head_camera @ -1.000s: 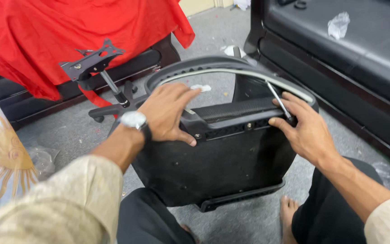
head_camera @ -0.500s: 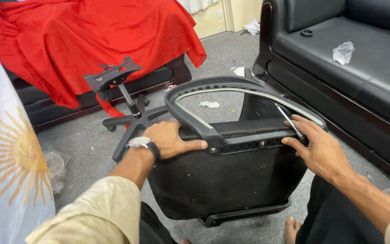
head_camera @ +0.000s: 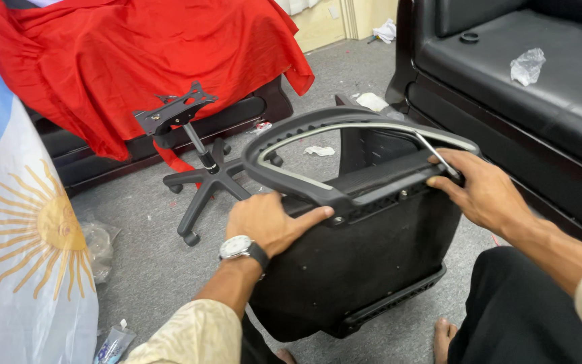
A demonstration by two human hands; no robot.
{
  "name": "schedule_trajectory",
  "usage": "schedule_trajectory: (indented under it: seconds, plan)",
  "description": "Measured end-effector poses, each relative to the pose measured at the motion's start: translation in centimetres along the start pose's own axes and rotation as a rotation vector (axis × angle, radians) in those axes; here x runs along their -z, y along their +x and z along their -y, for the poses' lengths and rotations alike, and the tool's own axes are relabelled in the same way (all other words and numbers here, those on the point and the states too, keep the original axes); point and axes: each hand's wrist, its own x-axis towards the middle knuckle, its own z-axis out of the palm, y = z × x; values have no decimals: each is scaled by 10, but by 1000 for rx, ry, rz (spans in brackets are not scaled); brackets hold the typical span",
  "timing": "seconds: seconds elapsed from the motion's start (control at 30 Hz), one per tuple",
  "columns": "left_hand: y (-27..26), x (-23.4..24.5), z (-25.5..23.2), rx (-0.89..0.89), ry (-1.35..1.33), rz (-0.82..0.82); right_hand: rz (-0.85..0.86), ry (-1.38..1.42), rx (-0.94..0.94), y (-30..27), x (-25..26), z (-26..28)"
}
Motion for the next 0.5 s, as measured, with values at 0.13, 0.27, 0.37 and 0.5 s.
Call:
schedule_trajectory:
  seconds: [0.13,0.27,0.37,0.5]
  plan:
    - [-5,-3,12,78,-42,-74,-53,29,-28,5,-13,17]
    - [-14,-16,13,98,-103,-296,-53,37,-60,4,-14,24]
    - [-10,-26,11,-109,-158,-450,-52,18,-34,4,-14,26]
    - [5,-35,11,-167,-87,-220,-79,-8,-22,3,-17,25]
